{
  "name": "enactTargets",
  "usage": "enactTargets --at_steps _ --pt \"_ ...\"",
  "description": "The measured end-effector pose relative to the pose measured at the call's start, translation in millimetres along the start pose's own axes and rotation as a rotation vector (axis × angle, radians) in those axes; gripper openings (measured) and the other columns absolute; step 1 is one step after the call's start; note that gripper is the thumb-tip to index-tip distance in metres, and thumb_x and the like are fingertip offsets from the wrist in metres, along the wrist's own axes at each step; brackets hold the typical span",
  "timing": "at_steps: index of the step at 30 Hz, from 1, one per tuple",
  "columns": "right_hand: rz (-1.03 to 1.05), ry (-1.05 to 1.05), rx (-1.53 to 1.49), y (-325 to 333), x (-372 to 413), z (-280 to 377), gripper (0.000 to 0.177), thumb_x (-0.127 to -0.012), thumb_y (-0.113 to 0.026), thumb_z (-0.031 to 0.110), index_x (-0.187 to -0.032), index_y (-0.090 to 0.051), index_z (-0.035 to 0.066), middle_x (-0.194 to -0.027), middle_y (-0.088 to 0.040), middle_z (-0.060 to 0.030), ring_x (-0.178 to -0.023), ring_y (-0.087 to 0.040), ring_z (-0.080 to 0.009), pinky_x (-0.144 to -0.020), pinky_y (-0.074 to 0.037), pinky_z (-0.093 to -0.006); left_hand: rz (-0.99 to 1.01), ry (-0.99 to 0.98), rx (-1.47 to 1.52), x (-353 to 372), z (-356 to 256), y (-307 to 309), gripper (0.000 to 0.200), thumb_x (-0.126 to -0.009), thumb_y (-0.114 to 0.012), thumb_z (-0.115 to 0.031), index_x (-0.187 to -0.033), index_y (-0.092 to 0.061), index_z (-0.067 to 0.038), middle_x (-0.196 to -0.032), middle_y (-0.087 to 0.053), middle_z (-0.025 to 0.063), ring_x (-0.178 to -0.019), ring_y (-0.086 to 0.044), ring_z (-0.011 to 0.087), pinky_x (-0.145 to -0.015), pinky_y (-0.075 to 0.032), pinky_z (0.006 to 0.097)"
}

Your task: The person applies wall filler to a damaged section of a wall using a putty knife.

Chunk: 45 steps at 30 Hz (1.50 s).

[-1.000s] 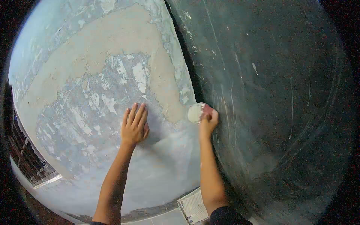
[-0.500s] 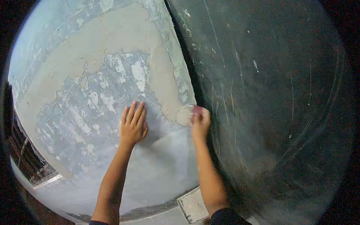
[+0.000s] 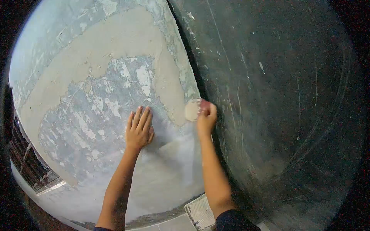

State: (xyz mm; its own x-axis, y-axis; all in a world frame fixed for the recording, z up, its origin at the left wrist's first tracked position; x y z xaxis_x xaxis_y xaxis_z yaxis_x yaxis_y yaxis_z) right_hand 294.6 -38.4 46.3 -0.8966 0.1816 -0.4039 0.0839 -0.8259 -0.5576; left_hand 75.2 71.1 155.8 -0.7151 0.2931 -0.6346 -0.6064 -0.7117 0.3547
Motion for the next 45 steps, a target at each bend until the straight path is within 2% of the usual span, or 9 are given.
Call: enactTargets --at_steps 2,8,14,18,23,28,33,37,45 --pt "-0.121 -0.050 -0.076 15 -15 -23 0.026 -0.084 -0.050 -0.001 -0.109 -0.053 -0.007 -0.105 -0.060 -0.0151 -0.098 -0.057 -0.0239 -0.091 -0.044 -0.0350 -0.021 -0.008 0.012 0 1 -1 0.054 -0.081 -0.050 -0.023 -0.131 -0.051 -0.006 -0.145 -0.041 0.0065 -0.137 -0.034 0.0278 -0.113 -0.022 0.0474" --pt "0.124 0.071 0.026 -7 1 26 0.025 -0.084 -0.051 0.000 -0.109 -0.055 -0.002 -0.103 -0.060 -0.0130 -0.097 -0.058 -0.0250 -0.089 -0.044 -0.0348 -0.008 0.002 0.014 0 0 0 0.053 -0.080 -0.051 -0.021 -0.131 -0.052 -0.006 -0.145 -0.042 0.0068 -0.136 -0.035 0.0283 -0.112 -0.024 0.0474" --pt "-0.075 -0.009 -0.062 19 -8 17 0.026 -0.083 -0.050 -0.002 -0.109 -0.055 -0.003 -0.104 -0.061 -0.0135 -0.099 -0.057 -0.0255 -0.090 -0.043 -0.0355 -0.021 -0.006 0.042 1 1 -3 0.055 -0.080 -0.051 -0.021 -0.133 -0.049 -0.006 -0.146 -0.041 0.0069 -0.137 -0.035 0.0284 -0.112 -0.024 0.0477" --pt "0.165 0.060 0.091 -2 10 17 0.027 -0.085 -0.055 0.003 -0.112 -0.054 -0.003 -0.105 -0.061 -0.0126 -0.099 -0.058 -0.0235 -0.088 -0.045 -0.0353 -0.003 0.003 0.052 -1 -1 2 0.055 -0.080 -0.052 -0.021 -0.133 -0.050 -0.006 -0.146 -0.040 0.0069 -0.137 -0.034 0.0281 -0.113 -0.023 0.0476" --pt "-0.100 -0.151 -0.142 25 -10 -1 0.028 -0.084 -0.047 -0.001 -0.111 -0.054 -0.005 -0.105 -0.060 -0.0123 -0.096 -0.057 -0.0232 -0.089 -0.044 -0.0346 -0.009 -0.003 0.034 0 0 -1 0.055 -0.080 -0.052 -0.022 -0.133 -0.049 -0.006 -0.146 -0.040 0.0070 -0.138 -0.033 0.0277 -0.113 -0.022 0.0475" --pt "0.144 0.054 0.032 1 12 25 0.027 -0.086 -0.051 0.003 -0.113 -0.053 -0.002 -0.106 -0.060 -0.0132 -0.100 -0.057 -0.0242 -0.091 -0.043 -0.0347 0.004 0.008 0.004 -1 -2 3 0.053 -0.079 -0.052 -0.022 -0.130 -0.052 -0.007 -0.145 -0.041 0.0054 -0.137 -0.035 0.0262 -0.112 -0.025 0.0464" --pt "-0.095 -0.070 -0.146 25 -11 -27 0.026 -0.087 -0.051 0.004 -0.111 -0.053 -0.005 -0.106 -0.059 -0.0135 -0.100 -0.057 -0.0251 -0.092 -0.042 -0.0356 -0.022 0.009 -0.032 -2 1 0 0.051 -0.079 -0.053 -0.023 -0.127 -0.055 -0.007 -0.145 -0.042 0.0037 -0.136 -0.037 0.0248 -0.111 -0.028 0.0453" --pt "0.116 0.028 0.013 10 21 14 0.023 -0.090 -0.052 0.006 -0.110 -0.054 -0.004 -0.104 -0.059 -0.0122 -0.098 -0.056 -0.0241 -0.091 -0.042 -0.0353 -0.017 0.003 0.035 -1 -1 0 0.053 -0.079 -0.052 -0.021 -0.130 -0.053 -0.006 -0.144 -0.042 0.0071 -0.136 -0.036 0.0281 -0.112 -0.024 0.0473" --pt "-0.057 -0.047 -0.141 23 -3 -13 0.027 -0.085 -0.052 0.000 -0.111 -0.055 -0.004 -0.106 -0.061 -0.0134 -0.096 -0.058 -0.0254 -0.089 -0.044 -0.0351 -0.039 -0.007 0.022 -1 0 -3 0.053 -0.078 -0.053 -0.021 -0.129 -0.053 -0.006 -0.144 -0.043 0.0066 -0.136 -0.036 0.0278 -0.112 -0.024 0.0471"
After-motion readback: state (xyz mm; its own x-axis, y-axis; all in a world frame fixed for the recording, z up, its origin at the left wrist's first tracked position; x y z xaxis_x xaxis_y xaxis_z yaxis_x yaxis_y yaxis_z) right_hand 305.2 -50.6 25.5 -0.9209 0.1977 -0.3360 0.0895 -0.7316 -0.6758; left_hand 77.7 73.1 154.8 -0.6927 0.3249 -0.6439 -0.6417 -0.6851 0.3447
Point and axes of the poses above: each hand's wrist, its own x-axis away from the middle knuckle, its own y-axis out of the back of the hand, z = x × y, the point moved 3 cm from there along -x, towards the middle knuckle
